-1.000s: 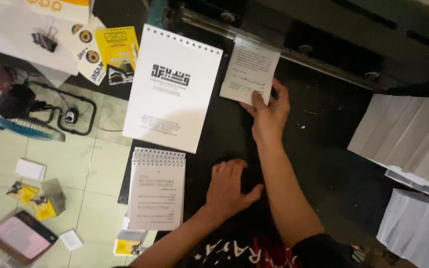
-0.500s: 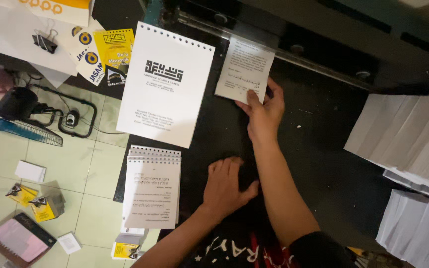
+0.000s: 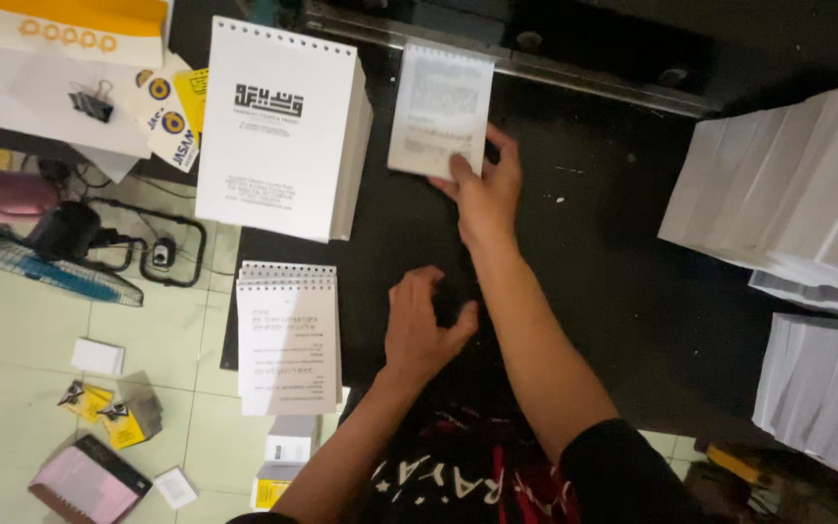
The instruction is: The person repeatedly picks up small stacks of printed papers from a table, folds them in half by hand, and places them back down. The camera shakes significantly throughout the process, obscuring the view of the workspace.
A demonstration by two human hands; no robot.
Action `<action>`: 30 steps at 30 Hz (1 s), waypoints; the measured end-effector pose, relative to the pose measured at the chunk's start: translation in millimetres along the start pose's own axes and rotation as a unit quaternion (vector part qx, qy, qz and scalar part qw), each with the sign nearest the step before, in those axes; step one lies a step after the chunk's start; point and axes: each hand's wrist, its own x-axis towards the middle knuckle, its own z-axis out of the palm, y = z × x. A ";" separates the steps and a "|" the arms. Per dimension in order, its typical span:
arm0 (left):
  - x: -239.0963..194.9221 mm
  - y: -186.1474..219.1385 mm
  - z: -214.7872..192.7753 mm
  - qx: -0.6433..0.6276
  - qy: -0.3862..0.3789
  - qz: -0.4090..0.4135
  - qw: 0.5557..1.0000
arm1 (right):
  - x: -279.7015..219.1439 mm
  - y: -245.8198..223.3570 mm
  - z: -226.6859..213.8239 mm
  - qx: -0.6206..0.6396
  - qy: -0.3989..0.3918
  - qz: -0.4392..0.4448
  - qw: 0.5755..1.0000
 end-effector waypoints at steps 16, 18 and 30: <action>-0.9 65.6 11.8 -0.724 -0.139 0.016 0.675 | -173.3 -65.4 -201.6 -0.041 -0.196 -0.015 0.980; 1.2 111.6 -2.0 -0.783 -0.222 0.095 0.574 | -180.2 -59.6 -210.3 -0.011 -0.236 -0.035 0.971; -70.2 85.8 -148.0 0.069 0.120 -0.112 0.984 | -164.6 -62.7 -197.6 -0.167 -0.286 0.105 0.938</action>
